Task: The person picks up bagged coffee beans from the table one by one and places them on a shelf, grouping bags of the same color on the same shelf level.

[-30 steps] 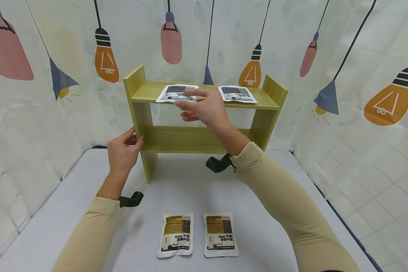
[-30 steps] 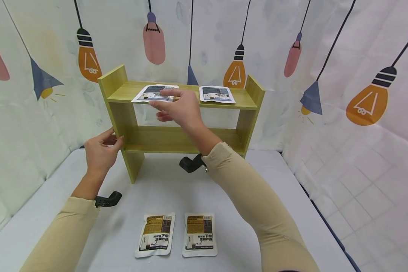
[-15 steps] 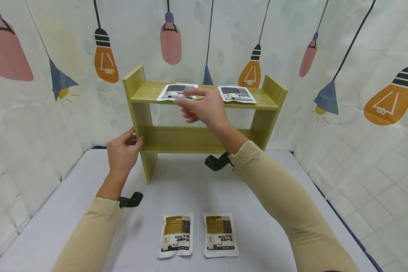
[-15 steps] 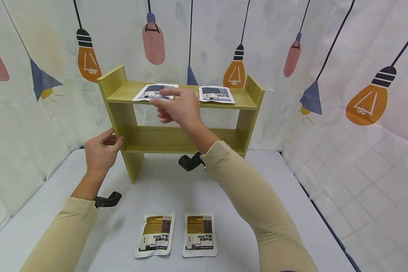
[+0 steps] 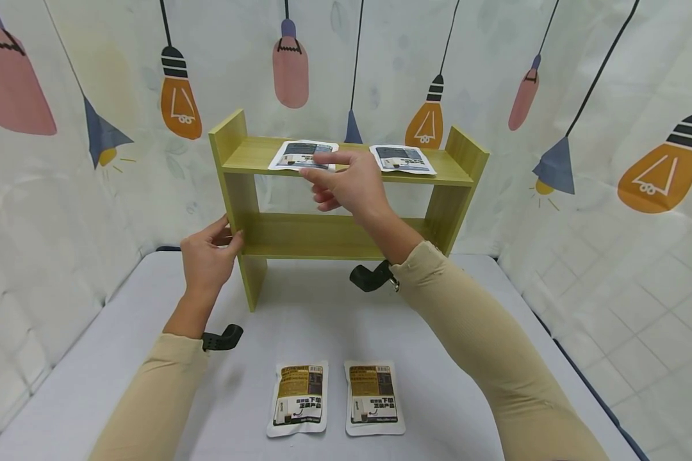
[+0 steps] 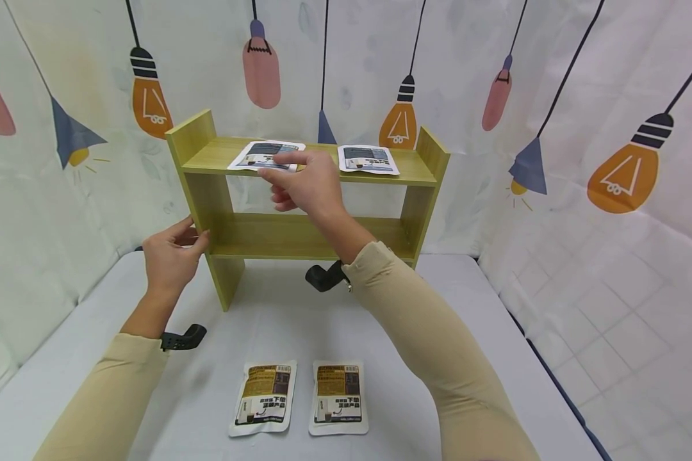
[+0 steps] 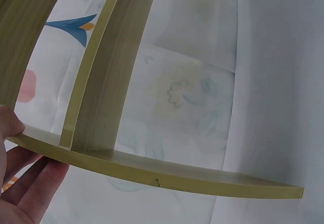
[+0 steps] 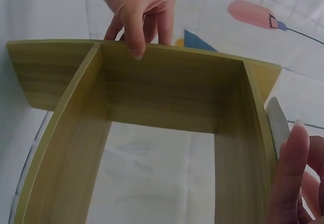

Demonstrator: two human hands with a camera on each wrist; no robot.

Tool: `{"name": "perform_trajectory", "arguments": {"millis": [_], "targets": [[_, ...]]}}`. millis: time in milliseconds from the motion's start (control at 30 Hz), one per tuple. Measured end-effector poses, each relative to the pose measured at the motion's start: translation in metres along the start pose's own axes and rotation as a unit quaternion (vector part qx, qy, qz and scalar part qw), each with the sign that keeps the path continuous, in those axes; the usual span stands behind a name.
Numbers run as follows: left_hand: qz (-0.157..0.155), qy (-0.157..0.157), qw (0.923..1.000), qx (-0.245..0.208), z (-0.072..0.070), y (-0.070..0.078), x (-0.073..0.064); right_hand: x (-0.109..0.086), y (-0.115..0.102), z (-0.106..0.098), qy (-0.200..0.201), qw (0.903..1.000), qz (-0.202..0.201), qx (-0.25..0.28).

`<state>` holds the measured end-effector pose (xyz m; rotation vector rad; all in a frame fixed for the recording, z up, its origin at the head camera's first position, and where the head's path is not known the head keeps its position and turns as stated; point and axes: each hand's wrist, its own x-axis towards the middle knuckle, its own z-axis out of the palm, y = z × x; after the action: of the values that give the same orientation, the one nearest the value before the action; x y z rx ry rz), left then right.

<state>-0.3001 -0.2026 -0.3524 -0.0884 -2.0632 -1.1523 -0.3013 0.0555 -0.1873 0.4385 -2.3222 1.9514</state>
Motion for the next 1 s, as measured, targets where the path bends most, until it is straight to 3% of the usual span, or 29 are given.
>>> {"name": "perform_trajectory", "arguments": {"millis": [367,667,1000], "targets": [[-0.007,-0.005,1.0000,0.001,-0.0006,0.0004,-0.0015,0.0002,-0.0028,-0.0037,-0.002,0.9993,0.008,-0.036],[-0.001,0.000,1.0000,0.001,-0.0002,0.0006,-0.0002,0.0029,-0.0008,-0.0045,0.011,0.9973,-0.032,-0.065],[-0.004,-0.002,1.0000,0.006,-0.0001,0.0015,-0.0013,0.0083,-0.0030,0.0001,0.023,0.9926,-0.042,-0.111]]}}
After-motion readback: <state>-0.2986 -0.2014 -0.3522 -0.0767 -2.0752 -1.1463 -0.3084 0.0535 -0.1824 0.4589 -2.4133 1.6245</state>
